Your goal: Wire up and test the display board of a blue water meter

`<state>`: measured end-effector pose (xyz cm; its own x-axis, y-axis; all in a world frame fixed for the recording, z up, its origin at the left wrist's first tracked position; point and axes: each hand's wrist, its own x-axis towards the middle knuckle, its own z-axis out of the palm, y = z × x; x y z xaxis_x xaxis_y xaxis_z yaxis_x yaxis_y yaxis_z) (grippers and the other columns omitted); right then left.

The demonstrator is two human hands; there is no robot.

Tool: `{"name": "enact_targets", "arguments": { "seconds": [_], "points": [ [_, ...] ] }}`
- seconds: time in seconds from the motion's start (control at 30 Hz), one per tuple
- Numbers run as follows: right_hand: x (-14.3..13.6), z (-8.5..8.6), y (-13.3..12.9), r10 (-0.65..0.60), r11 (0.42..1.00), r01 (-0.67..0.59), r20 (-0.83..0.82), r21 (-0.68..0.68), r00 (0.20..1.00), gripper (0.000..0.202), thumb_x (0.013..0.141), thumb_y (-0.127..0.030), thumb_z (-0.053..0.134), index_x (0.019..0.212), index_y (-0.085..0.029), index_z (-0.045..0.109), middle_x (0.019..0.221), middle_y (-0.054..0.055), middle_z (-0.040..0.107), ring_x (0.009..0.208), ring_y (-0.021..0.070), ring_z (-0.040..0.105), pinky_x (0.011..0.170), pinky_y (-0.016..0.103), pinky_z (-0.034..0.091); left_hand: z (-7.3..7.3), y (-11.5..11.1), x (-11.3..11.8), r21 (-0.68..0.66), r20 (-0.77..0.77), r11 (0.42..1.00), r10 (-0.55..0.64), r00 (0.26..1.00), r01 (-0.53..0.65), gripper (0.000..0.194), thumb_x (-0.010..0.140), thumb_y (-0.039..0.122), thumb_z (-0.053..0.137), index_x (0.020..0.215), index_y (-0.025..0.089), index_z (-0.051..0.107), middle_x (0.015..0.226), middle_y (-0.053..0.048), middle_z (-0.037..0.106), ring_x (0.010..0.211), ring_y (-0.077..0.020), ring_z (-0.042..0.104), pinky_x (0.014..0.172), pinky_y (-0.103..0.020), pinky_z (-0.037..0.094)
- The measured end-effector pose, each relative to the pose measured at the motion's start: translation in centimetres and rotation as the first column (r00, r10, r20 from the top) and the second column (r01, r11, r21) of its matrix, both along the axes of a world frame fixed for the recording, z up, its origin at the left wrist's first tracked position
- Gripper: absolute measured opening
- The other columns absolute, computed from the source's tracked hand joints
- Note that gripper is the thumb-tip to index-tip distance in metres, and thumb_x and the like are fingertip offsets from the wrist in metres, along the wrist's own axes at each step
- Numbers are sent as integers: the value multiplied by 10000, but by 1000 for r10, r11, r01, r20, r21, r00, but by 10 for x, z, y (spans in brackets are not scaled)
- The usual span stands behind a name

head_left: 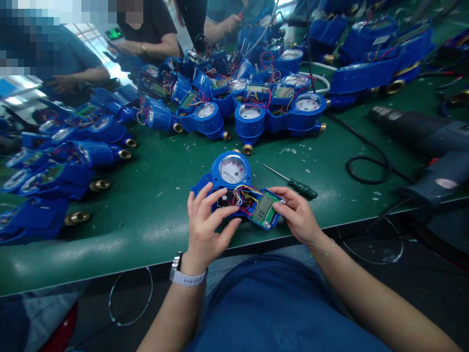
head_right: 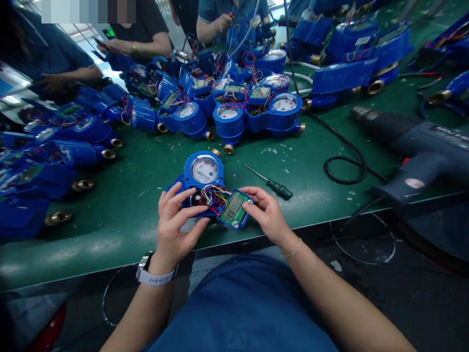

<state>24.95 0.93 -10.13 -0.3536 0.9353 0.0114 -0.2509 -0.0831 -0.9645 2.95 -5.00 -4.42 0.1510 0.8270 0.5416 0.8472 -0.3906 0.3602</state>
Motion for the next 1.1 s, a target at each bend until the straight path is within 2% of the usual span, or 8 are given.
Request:
{"name": "enact_targets", "arguments": {
  "seconds": [0.1,0.2,0.47,0.53,0.63,0.73,0.9,1.1],
  "points": [
    [0,0,-2,-2,1000,1,14,31,1000,384,876,-406,696,1185,-192,621,1062,63,693,948,174,663,843,290,539,-11,1,4,-64,-31,998,-29,999,27,227,854,282,698,1077,285,655,1377,-75,540,1443,-322,291,1135,-660,271],
    [0,-1,-3,-22,997,20,20,80,1000,368,883,-397,697,1186,-203,619,1054,57,691,942,166,659,834,277,537,-15,5,5,-50,-11,998,-37,999,36,187,872,253,676,1056,282,665,1357,-74,547,1448,-316,271,1122,-657,296],
    [0,0,-3,-57,985,46,63,166,996,369,882,-416,697,1195,-241,610,1090,56,677,994,205,656,872,341,549,-8,13,13,-48,-99,998,37,994,-42,219,828,232,725,1033,304,697,1367,-66,569,1424,-360,314,1108,-712,240],
    [0,0,-4,-40,976,13,122,217,992,453,861,-446,714,1244,-247,577,1166,69,649,1067,237,634,938,398,533,-5,16,15,-54,-136,997,49,990,-56,178,821,223,732,980,301,711,1357,-62,587,1408,-371,347,1103,-733,205],
    [-2,-1,-8,-67,944,-19,249,330,966,751,772,-480,796,1402,-269,447,1388,93,504,1273,300,504,1094,494,420,-3,20,16,-36,-146,998,44,988,-50,85,830,240,727,895,295,720,1301,-46,634,1382,-365,398,1104,-734,182],
    [-5,0,-12,-133,893,-42,352,447,927,966,730,-438,843,1505,-309,282,1460,97,400,1344,314,420,1140,522,361,-5,23,14,-1,-132,999,33,991,-34,39,839,255,718,851,292,722,1220,-33,678,1367,-355,425,1115,-717,171],
    [-6,8,-15,-249,780,-66,406,622,879,951,774,-323,805,1526,-336,222,1424,98,388,1339,309,399,1136,523,363,-8,22,15,52,-113,998,39,993,-33,38,855,297,704,821,283,716,1122,-25,716,1336,-347,468,1121,-705,144],
    [-3,23,-12,-227,815,-13,340,580,913,904,784,-203,762,1512,-356,249,1437,79,407,1332,306,421,1148,544,342,1,24,22,19,-92,999,37,995,-35,152,858,282,695,1001,328,716,1321,-46,630,1387,-360,403,1109,-737,111]
  ]
}}
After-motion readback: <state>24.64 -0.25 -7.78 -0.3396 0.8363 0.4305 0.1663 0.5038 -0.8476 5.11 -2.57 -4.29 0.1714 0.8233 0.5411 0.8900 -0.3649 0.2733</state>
